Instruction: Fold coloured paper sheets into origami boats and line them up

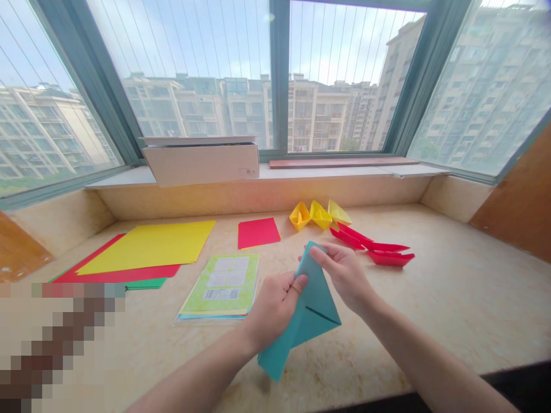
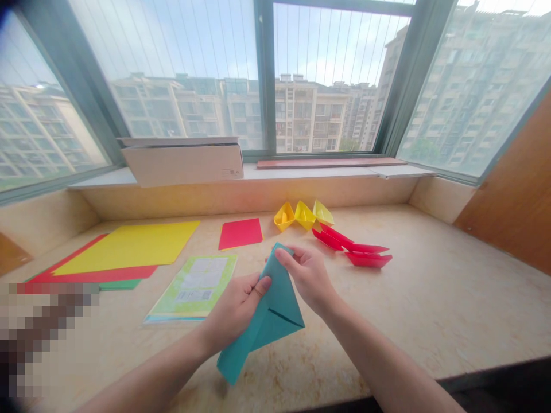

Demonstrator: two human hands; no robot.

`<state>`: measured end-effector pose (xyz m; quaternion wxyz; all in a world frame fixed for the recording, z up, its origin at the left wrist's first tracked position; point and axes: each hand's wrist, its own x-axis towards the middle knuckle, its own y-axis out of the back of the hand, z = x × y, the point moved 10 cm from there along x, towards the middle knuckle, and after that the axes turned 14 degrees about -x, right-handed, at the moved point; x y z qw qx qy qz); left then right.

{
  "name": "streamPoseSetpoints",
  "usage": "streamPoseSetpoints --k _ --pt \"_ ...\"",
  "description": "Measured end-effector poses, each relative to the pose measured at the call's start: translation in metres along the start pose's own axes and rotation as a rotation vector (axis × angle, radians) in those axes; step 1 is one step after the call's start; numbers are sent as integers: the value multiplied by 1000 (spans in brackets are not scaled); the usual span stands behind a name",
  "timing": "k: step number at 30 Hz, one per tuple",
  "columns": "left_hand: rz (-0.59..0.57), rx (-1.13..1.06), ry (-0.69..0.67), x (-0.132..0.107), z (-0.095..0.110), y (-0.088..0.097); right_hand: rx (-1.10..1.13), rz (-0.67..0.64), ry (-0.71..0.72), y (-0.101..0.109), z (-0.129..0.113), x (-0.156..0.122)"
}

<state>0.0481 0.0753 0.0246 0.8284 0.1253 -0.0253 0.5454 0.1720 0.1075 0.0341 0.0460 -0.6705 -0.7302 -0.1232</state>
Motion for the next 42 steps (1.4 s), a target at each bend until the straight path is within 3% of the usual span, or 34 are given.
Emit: streamPoseSetpoints --k 3,7,15,17,20,23,27,32,36,42 --pt "-33 -85 31 1 -2 -3 -15 -76 5 -3 1 2" --pt "-59 -148 78 0 -6 -8 -32 -67 8 -1 -1 0" --pt "-163 -201 98 0 -5 -19 -51 155 16 25 6 9" --pt "-70 -211 118 5 -14 -9 -133 200 74 31 4 12" --pt "213 -155 82 8 -22 22 -336 390 215 43 -10 3" --pt "355 -99 -23 6 -14 37 -519 369 374 22 -25 -10" --pt "176 -120 -165 5 5 19 -545 107 388 -21 -18 -15" --pt "-44 -61 -307 4 15 -1 -562 37 419 -27 -18 -16" --pt "-50 74 -402 4 15 0 -655 -3 458 -31 -19 -18" --pt "-55 186 -438 2 18 0 -753 28 449 -30 -14 -18"
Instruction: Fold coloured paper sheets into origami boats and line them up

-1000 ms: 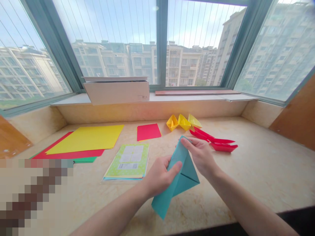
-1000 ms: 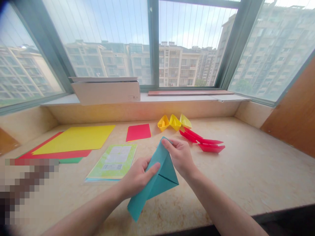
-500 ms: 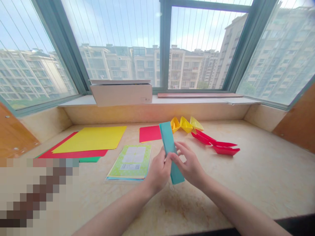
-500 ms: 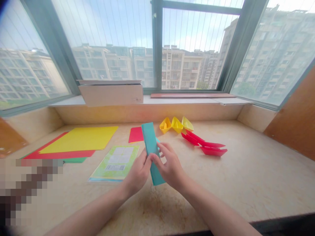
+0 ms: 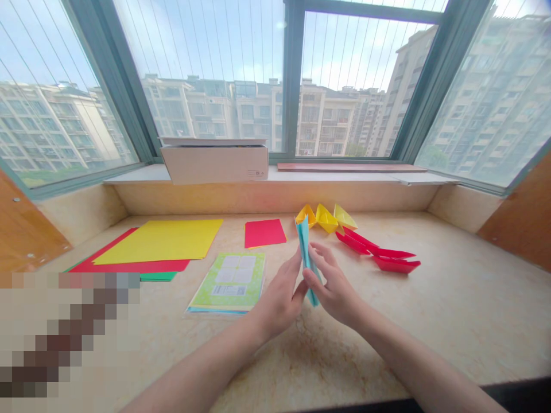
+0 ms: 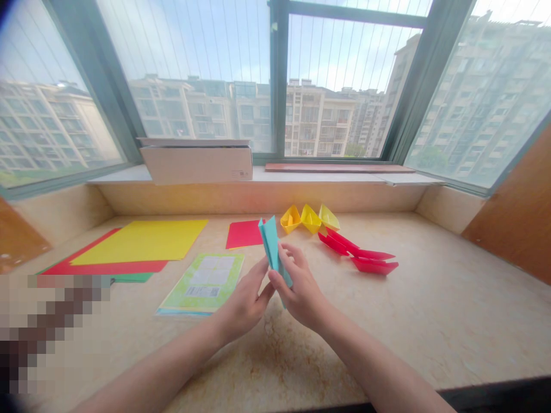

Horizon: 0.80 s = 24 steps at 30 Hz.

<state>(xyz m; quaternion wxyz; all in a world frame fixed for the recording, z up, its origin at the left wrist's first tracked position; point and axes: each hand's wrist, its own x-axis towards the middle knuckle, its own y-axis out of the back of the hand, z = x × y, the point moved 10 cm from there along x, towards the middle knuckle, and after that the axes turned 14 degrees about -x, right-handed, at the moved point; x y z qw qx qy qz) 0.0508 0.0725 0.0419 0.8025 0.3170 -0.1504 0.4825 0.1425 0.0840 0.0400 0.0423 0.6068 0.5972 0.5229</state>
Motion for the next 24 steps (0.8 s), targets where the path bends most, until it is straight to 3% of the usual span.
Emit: streamPoseSetpoints --k 4,10,15,24 --pt "34 97 11 -3 -4 3 -73 -21 27 -3 -2 -2" --pt "79 30 -8 -3 -5 6 -184 18 -16 4 -2 -2" --pt "91 10 -22 1 0 10 -41 -43 -43 2 0 0" --pt "51 -13 -19 4 12 8 64 8 -74 7 8 1"
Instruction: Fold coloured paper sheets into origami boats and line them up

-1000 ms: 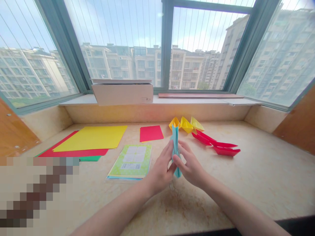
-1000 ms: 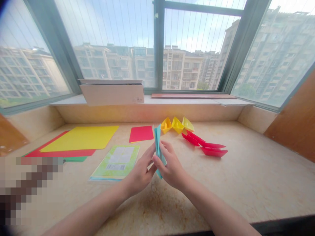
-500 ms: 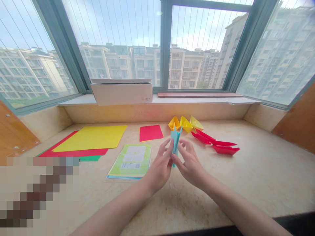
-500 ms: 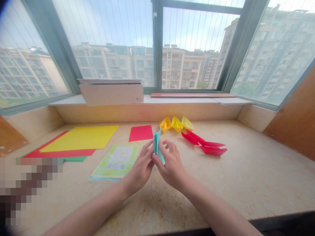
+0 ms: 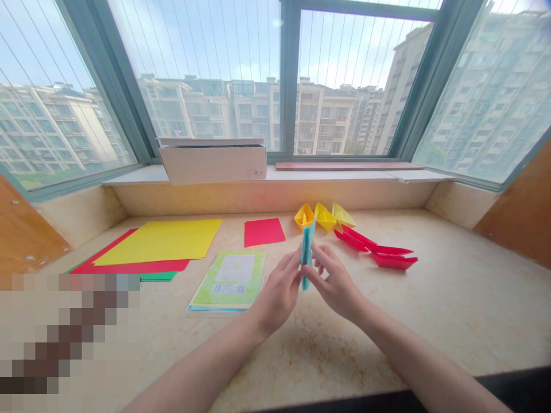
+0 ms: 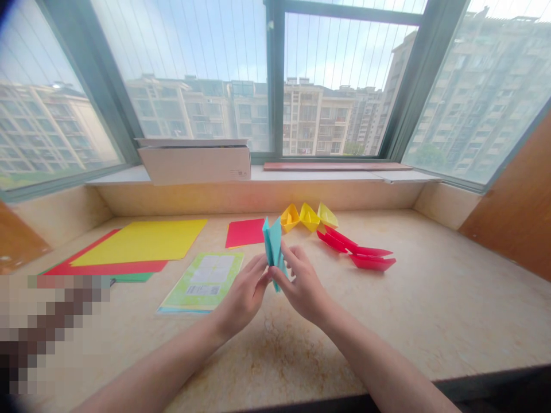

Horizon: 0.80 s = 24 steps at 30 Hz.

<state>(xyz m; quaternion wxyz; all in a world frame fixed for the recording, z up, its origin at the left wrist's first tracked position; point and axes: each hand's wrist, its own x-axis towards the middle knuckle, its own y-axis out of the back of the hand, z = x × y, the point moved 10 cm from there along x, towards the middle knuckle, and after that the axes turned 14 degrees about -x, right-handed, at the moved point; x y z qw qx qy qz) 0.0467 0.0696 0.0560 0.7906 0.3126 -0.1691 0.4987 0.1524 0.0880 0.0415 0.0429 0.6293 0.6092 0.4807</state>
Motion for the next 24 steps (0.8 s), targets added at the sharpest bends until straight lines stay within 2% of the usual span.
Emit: streamPoseSetpoints --k 5,11,18,20,24 --pt "32 51 -3 -3 -6 6 26 56 0 4 0 1" --pt "178 219 57 -5 -19 24 -94 194 58 21 -6 -2" --pt "152 100 80 -5 -19 20 -149 265 168 21 -24 -14" --pt "159 68 89 -5 -19 21 -120 265 129 22 -19 -13" --pt "202 -16 131 -2 -19 27 36 210 -34 23 6 -7"
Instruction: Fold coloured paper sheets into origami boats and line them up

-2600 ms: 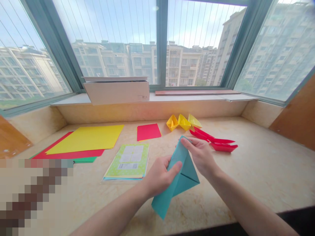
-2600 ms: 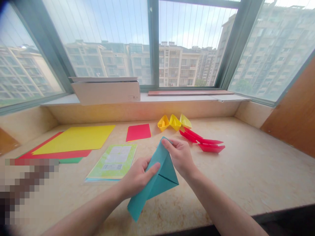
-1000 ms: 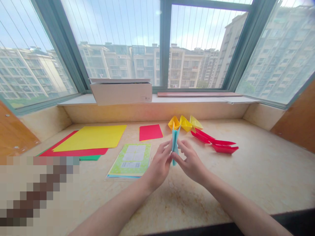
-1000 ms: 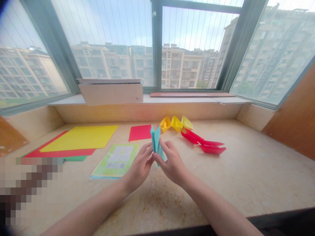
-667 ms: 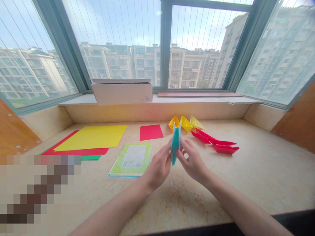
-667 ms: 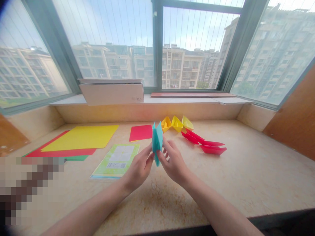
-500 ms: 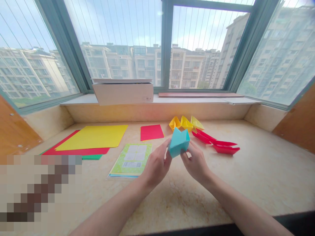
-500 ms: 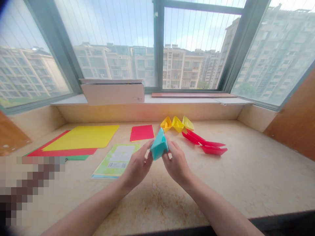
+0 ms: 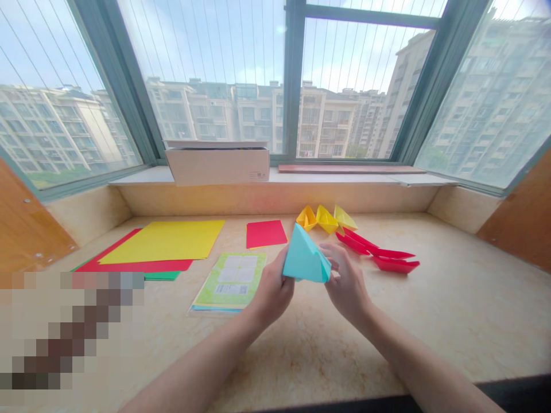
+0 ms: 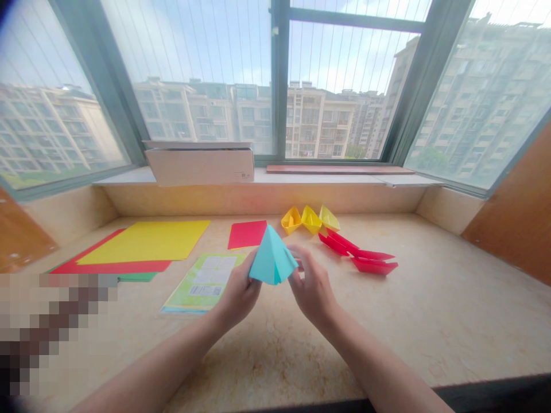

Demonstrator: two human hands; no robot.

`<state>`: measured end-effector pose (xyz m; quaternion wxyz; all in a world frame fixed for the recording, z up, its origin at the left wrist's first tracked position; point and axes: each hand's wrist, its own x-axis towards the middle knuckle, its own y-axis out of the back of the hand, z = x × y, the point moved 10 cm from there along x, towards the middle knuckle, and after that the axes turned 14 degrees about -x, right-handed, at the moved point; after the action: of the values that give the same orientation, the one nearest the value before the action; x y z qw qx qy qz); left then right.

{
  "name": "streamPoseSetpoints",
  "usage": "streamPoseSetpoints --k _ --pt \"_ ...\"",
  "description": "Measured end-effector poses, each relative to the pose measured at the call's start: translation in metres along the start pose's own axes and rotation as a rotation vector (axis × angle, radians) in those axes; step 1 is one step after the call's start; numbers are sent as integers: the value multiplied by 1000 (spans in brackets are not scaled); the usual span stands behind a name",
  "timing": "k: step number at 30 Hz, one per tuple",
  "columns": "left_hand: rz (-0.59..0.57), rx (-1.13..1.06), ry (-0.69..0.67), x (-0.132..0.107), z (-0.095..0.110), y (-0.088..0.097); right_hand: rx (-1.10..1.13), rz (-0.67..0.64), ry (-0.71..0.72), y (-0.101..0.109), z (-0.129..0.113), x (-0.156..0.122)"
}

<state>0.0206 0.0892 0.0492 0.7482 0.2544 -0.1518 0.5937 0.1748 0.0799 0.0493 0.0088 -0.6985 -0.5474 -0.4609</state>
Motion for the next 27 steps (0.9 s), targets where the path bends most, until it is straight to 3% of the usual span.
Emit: streamPoseSetpoints --k 9,18,23,27 --pt "6 -202 79 5 -6 2 252 -36 -146 -4 24 7" --pt "-48 -613 331 -4 -22 -23 325 45 -183 0 29 4" --pt "-57 -639 312 -6 -16 -24 293 47 -183 -2 32 4" --pt "-42 -590 273 -3 -20 -19 268 -29 -181 -9 32 6"
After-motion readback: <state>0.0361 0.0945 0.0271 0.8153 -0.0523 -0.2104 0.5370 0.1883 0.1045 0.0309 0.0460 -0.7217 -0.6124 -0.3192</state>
